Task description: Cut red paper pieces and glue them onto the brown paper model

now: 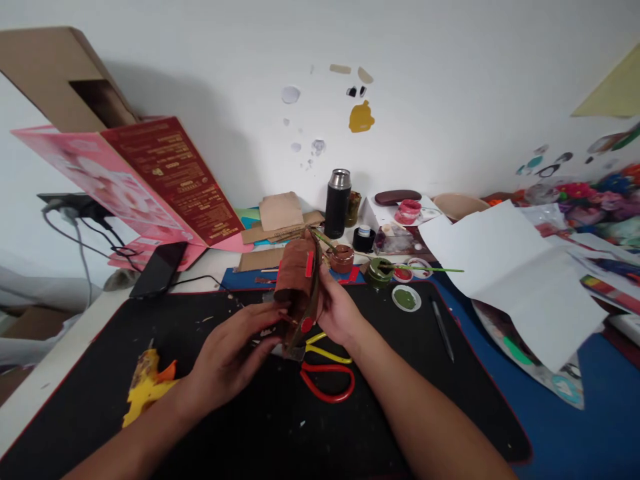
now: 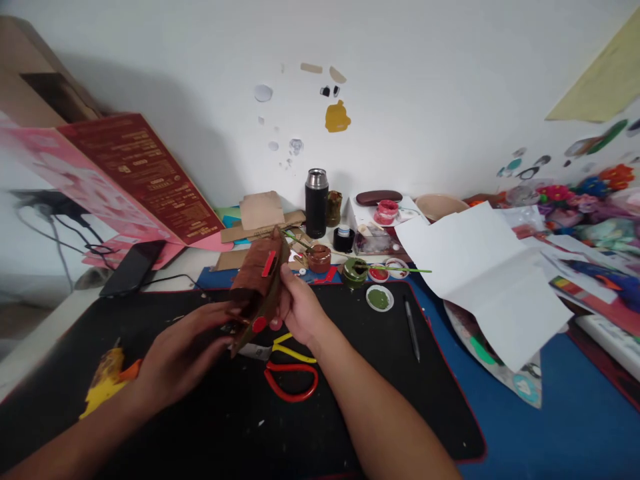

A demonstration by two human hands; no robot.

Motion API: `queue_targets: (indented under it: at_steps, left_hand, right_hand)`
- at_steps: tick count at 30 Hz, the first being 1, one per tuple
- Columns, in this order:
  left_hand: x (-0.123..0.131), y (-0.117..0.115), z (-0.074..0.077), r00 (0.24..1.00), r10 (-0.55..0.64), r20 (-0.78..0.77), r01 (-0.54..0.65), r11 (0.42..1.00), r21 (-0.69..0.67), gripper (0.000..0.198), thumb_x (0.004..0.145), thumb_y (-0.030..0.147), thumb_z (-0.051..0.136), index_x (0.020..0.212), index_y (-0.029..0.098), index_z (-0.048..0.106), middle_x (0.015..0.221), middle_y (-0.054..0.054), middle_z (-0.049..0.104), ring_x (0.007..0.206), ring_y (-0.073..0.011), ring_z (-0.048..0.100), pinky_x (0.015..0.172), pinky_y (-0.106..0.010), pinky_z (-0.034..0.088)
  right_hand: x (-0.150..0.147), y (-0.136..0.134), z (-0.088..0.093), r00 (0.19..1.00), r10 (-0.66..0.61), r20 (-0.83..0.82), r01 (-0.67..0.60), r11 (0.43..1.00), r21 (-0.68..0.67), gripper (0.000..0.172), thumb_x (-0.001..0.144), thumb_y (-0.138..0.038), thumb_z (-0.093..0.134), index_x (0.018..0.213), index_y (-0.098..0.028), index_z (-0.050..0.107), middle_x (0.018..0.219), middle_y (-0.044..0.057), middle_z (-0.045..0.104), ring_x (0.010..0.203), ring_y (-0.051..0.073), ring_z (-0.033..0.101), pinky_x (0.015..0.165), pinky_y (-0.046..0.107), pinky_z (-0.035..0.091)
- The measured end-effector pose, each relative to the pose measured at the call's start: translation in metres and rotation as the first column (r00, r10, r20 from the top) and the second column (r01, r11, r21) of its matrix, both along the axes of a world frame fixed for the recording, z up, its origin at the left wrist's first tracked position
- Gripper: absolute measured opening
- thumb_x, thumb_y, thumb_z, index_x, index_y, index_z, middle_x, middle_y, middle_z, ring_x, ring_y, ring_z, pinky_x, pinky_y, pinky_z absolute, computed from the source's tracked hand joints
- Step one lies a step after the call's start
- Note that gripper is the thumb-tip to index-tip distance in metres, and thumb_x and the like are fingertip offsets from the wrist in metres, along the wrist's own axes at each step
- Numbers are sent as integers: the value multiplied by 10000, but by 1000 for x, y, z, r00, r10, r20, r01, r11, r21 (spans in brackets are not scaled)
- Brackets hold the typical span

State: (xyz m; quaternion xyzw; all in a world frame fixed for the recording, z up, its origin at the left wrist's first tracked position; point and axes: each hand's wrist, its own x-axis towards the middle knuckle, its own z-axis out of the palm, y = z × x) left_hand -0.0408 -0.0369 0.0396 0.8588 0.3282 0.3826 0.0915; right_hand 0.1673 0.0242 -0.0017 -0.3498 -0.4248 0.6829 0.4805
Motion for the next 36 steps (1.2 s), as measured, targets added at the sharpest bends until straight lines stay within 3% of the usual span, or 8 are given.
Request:
queue_targets:
  at_steps: [4, 8, 11, 15, 20, 27, 32, 36]
  left_hand:
    - [-3, -10, -14, 969, 140, 206, -113, 984, -135, 425, 1038, 148, 591, 1444, 273, 570, 1343, -130, 700, 1192, -250, 725, 1013, -439, 625]
    - [-5, -17, -24, 878, 128, 461, -53, 984, -172, 564, 1010, 233, 684, 1544, 307, 518, 1386, -136, 649, 1093, -248, 752, 935, -431, 657]
    - [-7, -22, -29, 855, 101, 509, -13, 985, -174, 762, 919, 411, 812, 1596, 336, 470, 1433, -155, 618, 1148, -296, 730, 937, -467, 649]
    - [-10, -29, -35, 869, 120, 480, -33, 982, -186, 995, 801, 488, 898, 1645, 410, 376, 1481, -153, 572, 1152, -302, 712, 892, -462, 653]
    - [-8, -26, -35, 906, 182, 383, -145, 982, -124, 1115, 784, 489, 911, 1685, 439, 255, 1570, -164, 490, 1151, -282, 699, 921, -475, 645]
    - [7, 1, -12, 949, 158, 274, -152, 987, -41, 1208, 809, 482, 894, 1715, 420, 98, 1649, -198, 393, 1281, -318, 639, 999, -520, 621]
    - [17, 17, 3, 960, 196, 201, -191, 981, -41, 1200, 817, 464, 895, 1716, 411, 103, 1596, -188, 481, 1222, -322, 678, 1027, -558, 599]
    - [21, 22, 6, 957, 218, 192, -214, 976, -44, 1200, 801, 455, 911, 1712, 399, 132, 1530, -169, 549, 1230, -329, 674, 1032, -565, 591]
  right_hand:
    - [4, -2, 3, 962, 27, -272, -44, 997, -59, 618, 803, -807, 751, 924, -212, 633, 608, -26, 647, 407, 131, 536, 344, 235, 431]
    - [1, -6, 7, 945, 55, -323, -64, 998, -17, 628, 766, -754, 832, 997, -205, 631, 579, -45, 645, 403, 128, 568, 323, 196, 408]
    - [-3, -11, 9, 948, 81, -309, -83, 997, 4, 617, 755, -718, 865, 1023, -214, 632, 596, -53, 651, 407, 125, 578, 324, 188, 406]
    - [-6, -17, 10, 955, 121, -272, -115, 993, 37, 589, 770, -705, 860, 1019, -224, 629, 622, -47, 677, 420, 121, 598, 325, 171, 383]
    - [-9, -20, 11, 955, 114, -274, -105, 993, 48, 604, 754, -679, 887, 1040, -217, 625, 640, -30, 710, 433, 128, 635, 326, 159, 386]
    - [0, -16, 19, 941, -60, -334, 69, 997, 16, 594, 761, -699, 875, 964, -199, 625, 566, -44, 652, 395, 122, 597, 324, 169, 414]
    - [9, -9, 25, 910, -199, -364, 221, 975, 19, 573, 771, -689, 874, 928, -184, 655, 571, -41, 635, 391, 98, 545, 332, 170, 406]
    - [11, -8, 28, 897, -227, -379, 254, 967, 22, 556, 755, -671, 895, 863, -190, 638, 580, -52, 604, 407, 91, 540, 338, 165, 396]
